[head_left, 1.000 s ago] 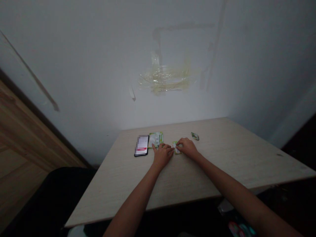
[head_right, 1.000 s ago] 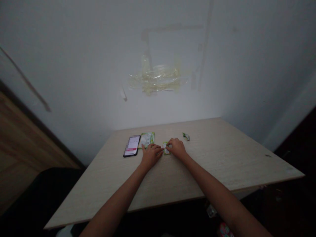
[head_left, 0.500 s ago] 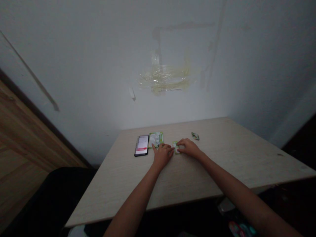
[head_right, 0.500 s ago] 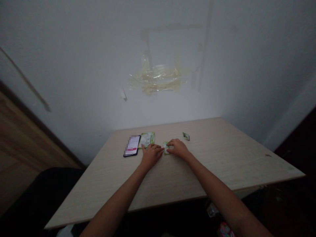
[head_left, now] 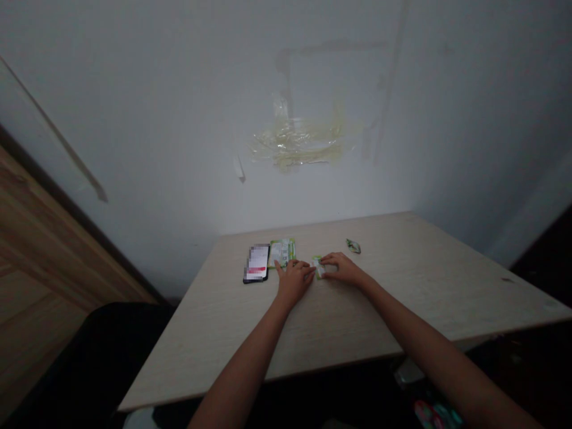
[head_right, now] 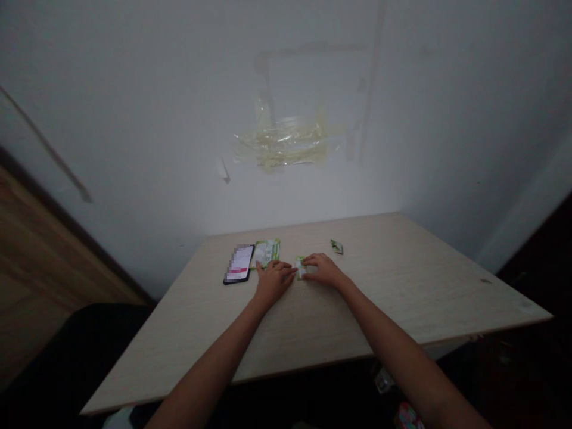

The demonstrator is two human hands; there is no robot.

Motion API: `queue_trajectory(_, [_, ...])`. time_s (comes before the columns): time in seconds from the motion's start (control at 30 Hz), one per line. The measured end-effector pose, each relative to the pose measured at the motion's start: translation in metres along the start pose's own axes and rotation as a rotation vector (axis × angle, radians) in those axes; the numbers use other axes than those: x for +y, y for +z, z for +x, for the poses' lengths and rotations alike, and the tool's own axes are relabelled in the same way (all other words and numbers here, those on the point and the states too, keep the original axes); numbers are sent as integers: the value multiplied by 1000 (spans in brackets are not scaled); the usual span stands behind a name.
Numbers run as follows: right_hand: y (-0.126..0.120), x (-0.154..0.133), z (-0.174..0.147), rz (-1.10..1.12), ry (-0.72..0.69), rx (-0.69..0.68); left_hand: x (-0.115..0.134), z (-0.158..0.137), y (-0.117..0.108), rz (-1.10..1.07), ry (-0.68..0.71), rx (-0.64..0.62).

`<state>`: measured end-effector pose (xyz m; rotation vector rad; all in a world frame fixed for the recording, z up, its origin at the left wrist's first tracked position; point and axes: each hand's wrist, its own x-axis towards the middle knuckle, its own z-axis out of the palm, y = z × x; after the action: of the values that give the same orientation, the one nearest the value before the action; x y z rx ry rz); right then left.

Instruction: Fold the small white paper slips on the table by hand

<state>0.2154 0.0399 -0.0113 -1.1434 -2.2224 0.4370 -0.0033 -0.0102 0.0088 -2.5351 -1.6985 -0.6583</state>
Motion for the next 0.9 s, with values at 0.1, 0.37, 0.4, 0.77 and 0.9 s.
queue_trajectory(0.1, [4, -3, 1, -44, 23, 46, 1, 0, -1, -8, -3, -3])
queue_trajectory(0.37, [2, -2, -2, -93, -44, 33, 1, 0, 0, 0, -9, -9])
queue_trajectory(0.4, [2, -1, -2, -86, -59, 30, 1, 0, 0, 1, -11, -7])
queue_trajectory(0.77, [3, 9, -3, -15, -30, 37, -2, 0, 2, -4, 10, 3])
queue_trajectory(0.9, [7, 10, -1, -54, 29, 90, -1, 0, 1, 7, -1, -17])
